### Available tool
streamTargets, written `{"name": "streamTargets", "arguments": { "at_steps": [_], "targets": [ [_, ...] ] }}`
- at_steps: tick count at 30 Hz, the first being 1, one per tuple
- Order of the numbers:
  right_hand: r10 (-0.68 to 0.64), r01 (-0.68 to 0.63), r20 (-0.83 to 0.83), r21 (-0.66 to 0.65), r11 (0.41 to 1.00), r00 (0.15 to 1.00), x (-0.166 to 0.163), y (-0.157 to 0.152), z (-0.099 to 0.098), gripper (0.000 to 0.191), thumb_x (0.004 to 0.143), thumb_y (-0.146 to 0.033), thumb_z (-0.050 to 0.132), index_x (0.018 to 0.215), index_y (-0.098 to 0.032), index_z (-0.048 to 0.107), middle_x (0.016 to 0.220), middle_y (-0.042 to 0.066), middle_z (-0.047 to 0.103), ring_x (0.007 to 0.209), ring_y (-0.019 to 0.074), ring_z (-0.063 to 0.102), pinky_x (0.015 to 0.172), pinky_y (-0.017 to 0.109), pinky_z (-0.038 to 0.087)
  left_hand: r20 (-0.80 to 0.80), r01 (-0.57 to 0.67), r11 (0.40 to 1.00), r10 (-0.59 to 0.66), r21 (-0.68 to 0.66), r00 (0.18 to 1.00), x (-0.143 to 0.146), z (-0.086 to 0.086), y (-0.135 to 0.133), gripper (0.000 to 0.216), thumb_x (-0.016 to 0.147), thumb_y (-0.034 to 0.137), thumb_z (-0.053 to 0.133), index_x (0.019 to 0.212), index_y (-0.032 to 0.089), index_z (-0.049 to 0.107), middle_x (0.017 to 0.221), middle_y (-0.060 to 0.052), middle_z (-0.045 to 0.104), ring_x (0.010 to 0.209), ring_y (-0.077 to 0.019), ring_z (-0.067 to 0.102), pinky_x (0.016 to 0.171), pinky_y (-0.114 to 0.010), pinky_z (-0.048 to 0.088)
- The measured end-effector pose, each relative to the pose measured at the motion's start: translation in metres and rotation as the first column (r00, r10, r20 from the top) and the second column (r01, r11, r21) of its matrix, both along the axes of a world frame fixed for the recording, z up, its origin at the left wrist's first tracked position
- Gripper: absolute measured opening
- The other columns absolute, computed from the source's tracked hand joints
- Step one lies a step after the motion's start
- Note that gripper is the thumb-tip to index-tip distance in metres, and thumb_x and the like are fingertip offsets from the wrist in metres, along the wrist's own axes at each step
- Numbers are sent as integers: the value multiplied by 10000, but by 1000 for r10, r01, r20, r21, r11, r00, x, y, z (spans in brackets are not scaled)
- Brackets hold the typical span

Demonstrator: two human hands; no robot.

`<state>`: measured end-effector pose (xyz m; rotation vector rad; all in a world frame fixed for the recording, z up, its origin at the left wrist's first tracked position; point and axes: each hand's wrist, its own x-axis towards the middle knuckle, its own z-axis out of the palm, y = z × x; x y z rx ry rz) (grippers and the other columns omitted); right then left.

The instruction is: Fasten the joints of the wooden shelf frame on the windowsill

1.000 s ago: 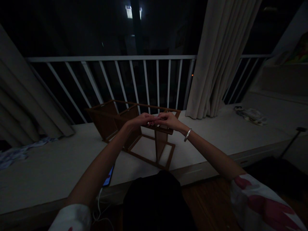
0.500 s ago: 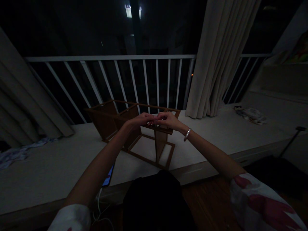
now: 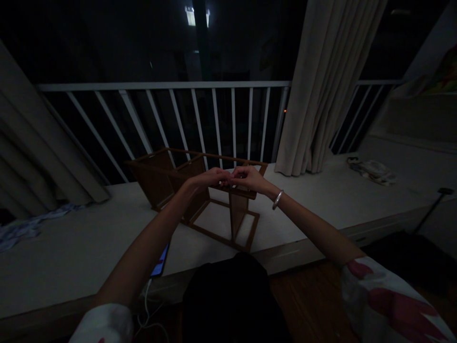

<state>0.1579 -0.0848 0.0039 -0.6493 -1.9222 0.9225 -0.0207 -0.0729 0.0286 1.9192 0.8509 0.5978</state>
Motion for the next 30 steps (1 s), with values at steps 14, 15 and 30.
{"name": "streamTargets", "arguments": {
  "at_steps": [14,15,30],
  "targets": [
    [-55,45,85,121,992,995,2,-5,4,306,623,-404,649,745,-125,626,745,23,586,641,89,509,571,211,388,45,44,997,-41,-66,998,-6,-3,8,246,692,331,500,639,107,585,554,8,490,481,-59,397,436,-196,238],
    [-59,47,92,129,991,994,2,-5,4,304,623,-401,650,744,-123,626,749,25,586,642,88,507,564,208,383,45,43,997,-40,-67,998,-6,-3,8,242,692,324,496,638,107,589,553,8,492,482,-59,398,435,-196,237],
    [8,-28,113,176,984,994,7,-3,5,289,707,-399,584,861,-166,661,833,41,589,761,129,534,677,257,422,45,13,998,-10,-67,999,-7,-1,3,377,708,477,509,663,108,573,606,2,478,519,-69,385,474,-205,260]
  ]
}}
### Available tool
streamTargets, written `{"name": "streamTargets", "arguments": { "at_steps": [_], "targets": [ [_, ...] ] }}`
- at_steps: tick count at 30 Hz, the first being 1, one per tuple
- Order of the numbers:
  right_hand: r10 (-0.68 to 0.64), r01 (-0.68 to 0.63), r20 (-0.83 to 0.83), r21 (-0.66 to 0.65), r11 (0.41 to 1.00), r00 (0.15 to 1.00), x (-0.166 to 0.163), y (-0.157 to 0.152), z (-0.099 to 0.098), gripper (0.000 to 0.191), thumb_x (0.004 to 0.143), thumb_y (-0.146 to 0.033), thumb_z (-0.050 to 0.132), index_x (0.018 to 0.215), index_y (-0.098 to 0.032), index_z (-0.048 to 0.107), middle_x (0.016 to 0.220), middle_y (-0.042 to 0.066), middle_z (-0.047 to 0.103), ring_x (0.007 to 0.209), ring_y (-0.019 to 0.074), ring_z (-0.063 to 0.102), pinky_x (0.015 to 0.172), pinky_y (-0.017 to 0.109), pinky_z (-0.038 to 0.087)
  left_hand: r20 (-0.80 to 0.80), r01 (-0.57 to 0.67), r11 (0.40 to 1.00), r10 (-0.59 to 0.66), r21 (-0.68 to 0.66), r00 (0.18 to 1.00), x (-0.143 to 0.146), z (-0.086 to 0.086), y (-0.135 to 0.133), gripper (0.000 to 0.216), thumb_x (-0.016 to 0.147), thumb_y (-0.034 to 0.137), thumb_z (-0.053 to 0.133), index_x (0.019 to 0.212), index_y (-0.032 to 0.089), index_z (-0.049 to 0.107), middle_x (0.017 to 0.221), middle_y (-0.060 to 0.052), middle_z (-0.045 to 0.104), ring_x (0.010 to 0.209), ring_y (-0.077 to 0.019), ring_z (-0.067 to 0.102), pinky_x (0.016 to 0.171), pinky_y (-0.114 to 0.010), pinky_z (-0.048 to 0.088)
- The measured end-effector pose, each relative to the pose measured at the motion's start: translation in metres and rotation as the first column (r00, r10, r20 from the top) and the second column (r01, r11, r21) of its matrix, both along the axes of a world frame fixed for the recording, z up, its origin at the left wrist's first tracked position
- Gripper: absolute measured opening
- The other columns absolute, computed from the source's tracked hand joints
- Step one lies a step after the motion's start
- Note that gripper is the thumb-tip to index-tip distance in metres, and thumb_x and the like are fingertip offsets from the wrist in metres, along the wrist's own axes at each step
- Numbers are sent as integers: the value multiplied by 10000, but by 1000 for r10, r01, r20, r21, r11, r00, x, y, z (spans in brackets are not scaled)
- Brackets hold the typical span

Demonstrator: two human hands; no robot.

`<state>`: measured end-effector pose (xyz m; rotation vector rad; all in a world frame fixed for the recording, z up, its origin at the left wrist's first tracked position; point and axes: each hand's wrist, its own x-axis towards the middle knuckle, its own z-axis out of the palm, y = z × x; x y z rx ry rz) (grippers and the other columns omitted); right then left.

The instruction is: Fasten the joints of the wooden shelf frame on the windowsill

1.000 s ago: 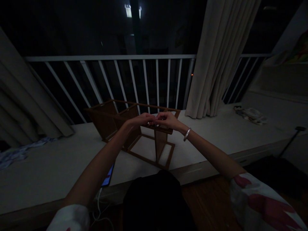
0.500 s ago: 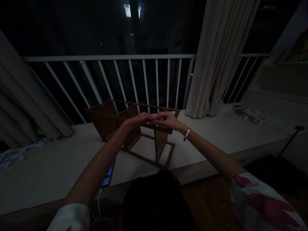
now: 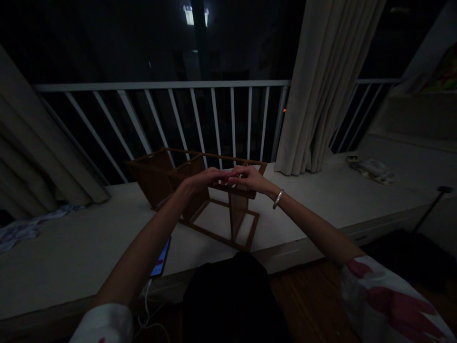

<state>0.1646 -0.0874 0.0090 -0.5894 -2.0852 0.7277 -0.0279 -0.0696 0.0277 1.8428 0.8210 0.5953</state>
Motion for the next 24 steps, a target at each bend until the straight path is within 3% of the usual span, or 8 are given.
{"name": "streamTargets", "arguments": {
  "at_steps": [10,18,24],
  "targets": [
    [10,-12,-57,-36,999,998,0,3,-4,268,696,-393,598,809,-157,656,842,41,584,754,125,542,677,262,435,1,-78,996,78,42,997,5,1,-3,462,720,560,457,628,116,546,590,7,466,503,-61,365,472,-202,256],
    [-25,24,-45,-16,1000,999,-1,4,-4,283,683,-404,607,800,-152,665,801,33,585,721,114,539,667,253,418,24,-66,998,66,1,997,7,0,0,415,739,513,446,637,120,531,556,15,448,495,-67,368,465,-201,251],
    [-36,32,-63,-53,998,997,-2,3,-4,264,669,-393,620,778,-157,665,792,28,579,703,110,535,656,254,421,-11,-48,997,49,56,999,5,-5,8,369,713,477,486,619,123,534,553,23,433,491,-62,360,464,-197,246]
  ]
}}
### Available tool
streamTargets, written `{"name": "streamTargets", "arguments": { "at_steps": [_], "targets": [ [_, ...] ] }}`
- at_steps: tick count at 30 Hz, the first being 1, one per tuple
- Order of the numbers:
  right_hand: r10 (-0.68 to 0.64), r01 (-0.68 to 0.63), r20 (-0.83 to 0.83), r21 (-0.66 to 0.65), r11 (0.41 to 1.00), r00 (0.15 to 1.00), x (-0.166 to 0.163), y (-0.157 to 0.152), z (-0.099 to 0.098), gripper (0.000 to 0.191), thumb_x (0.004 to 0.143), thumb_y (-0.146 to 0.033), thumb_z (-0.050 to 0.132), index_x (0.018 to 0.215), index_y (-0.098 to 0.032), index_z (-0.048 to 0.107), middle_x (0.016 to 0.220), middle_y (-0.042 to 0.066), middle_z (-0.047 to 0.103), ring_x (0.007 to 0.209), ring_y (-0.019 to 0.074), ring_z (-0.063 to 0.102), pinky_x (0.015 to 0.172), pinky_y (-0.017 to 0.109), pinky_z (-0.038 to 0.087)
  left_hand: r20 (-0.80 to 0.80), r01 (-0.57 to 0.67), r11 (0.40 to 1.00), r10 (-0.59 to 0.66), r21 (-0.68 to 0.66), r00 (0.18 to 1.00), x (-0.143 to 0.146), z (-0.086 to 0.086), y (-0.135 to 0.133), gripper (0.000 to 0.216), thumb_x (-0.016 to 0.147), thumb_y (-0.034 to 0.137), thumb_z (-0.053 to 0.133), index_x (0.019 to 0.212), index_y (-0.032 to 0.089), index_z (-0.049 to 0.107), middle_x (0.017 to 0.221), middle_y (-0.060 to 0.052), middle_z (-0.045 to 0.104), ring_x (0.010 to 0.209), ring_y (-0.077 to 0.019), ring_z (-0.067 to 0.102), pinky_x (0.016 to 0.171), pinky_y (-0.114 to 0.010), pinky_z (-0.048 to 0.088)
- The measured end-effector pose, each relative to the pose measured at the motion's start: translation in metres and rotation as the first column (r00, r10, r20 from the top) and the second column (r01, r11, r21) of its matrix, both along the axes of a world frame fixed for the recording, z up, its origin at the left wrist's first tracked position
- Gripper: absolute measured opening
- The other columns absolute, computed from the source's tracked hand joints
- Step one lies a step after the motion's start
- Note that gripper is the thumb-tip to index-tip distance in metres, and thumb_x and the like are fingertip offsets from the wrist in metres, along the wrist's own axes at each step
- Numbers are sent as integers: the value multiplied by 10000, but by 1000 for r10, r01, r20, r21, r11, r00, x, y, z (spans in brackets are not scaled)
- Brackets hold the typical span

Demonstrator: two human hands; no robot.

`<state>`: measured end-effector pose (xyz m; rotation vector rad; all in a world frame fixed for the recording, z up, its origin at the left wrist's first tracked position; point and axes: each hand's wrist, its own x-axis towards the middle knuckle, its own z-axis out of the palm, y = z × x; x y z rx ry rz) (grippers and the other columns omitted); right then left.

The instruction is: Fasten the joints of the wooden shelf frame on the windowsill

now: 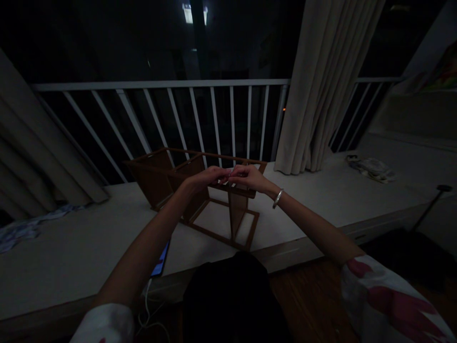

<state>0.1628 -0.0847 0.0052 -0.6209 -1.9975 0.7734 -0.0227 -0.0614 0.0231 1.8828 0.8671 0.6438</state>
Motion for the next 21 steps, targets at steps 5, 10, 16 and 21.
{"name": "streamTargets", "arguments": {
  "at_steps": [5,10,16,21],
  "targets": [
    [-21,21,14,-4,1000,1000,0,1,0,276,659,-401,624,764,-148,663,774,24,577,691,105,526,661,250,418,-37,32,999,-32,1,999,0,1,1,361,702,477,499,639,124,540,560,21,435,486,-62,359,446,-194,225],
    [-52,52,10,0,999,999,-1,4,-2,289,640,-414,636,745,-147,664,760,18,572,677,99,519,643,240,413,-32,49,999,-48,11,998,0,3,-3,365,702,481,508,624,125,530,551,24,433,481,-57,356,445,-192,228],
    [-76,76,-17,-24,997,997,-1,6,-5,324,625,-426,640,796,-152,669,747,14,567,681,100,521,636,240,413,-25,38,999,-38,13,999,1,8,-10,387,675,513,537,650,127,530,562,23,434,499,-59,369,459,-194,241],
    [-61,61,5,-34,998,998,-2,4,-2,328,623,-422,642,809,-152,662,766,15,579,690,100,523,630,232,407,-49,22,1000,-21,22,999,2,11,-15,405,687,523,515,609,125,520,559,16,427,502,-61,357,460,-196,236]
  ]
}}
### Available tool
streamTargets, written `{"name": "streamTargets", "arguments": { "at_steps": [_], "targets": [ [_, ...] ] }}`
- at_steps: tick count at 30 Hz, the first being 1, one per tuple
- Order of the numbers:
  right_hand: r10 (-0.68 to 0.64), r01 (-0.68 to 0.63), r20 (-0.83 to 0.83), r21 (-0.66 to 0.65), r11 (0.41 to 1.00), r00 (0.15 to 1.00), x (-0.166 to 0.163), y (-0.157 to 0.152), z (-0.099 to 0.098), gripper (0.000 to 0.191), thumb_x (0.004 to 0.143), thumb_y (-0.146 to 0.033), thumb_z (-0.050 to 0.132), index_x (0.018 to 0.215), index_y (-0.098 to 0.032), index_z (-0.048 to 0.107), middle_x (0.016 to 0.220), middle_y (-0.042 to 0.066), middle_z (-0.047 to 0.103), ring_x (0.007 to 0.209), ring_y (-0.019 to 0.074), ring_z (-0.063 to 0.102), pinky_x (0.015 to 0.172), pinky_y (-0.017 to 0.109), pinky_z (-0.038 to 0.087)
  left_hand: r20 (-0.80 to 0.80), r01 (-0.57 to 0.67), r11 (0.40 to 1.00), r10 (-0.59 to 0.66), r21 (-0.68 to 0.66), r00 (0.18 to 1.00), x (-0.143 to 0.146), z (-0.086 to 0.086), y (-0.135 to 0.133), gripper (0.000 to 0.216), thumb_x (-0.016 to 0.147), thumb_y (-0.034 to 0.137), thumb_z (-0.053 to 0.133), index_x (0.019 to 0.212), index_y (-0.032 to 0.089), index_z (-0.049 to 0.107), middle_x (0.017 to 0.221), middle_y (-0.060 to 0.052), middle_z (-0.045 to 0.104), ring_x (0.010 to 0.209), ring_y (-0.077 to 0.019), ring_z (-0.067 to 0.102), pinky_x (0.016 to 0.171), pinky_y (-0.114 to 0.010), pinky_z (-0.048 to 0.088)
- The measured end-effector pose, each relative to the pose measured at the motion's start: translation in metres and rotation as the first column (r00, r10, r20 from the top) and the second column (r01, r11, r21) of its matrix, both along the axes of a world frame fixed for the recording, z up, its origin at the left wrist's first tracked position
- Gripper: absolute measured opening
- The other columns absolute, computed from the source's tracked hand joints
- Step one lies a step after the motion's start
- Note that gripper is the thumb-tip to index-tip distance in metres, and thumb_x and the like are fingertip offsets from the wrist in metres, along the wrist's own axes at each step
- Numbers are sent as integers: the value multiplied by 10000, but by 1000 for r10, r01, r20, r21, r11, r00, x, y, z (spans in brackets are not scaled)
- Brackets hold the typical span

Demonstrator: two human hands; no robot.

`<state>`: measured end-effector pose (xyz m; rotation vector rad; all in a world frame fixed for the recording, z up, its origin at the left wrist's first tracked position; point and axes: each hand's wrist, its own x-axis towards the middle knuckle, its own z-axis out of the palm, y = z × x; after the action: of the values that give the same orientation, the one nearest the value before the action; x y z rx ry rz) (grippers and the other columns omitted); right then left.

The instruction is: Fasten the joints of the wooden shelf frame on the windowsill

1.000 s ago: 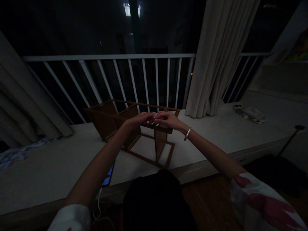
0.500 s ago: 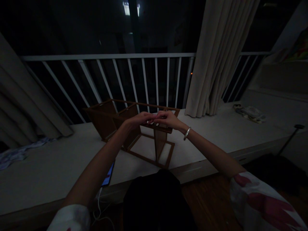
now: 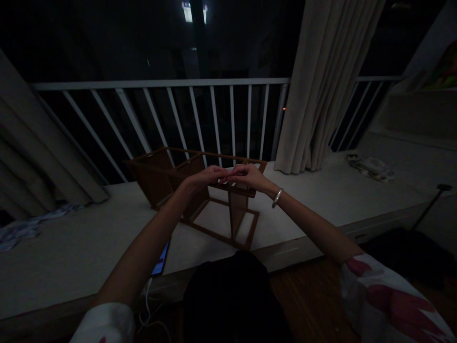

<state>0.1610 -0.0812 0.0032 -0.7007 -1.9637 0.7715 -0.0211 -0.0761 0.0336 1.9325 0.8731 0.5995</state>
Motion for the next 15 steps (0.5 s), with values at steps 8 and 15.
{"name": "streamTargets", "arguments": {
  "at_steps": [8,15],
  "targets": [
    [60,-60,-1,-59,996,998,1,-3,4,320,634,-378,646,835,-129,643,774,24,604,675,97,535,612,223,410,34,-4,1000,4,-23,999,-1,-3,2,369,688,469,539,582,116,530,539,15,433,472,-52,343,444,-197,220],
    [322,-303,61,-213,929,945,5,-6,13,350,671,-332,624,949,-119,641,917,59,645,828,139,567,745,261,422,0,35,999,-35,-16,999,-2,-6,7,365,701,455,530,594,107,550,543,11,447,479,-55,358,449,-197,232]
  ]
}}
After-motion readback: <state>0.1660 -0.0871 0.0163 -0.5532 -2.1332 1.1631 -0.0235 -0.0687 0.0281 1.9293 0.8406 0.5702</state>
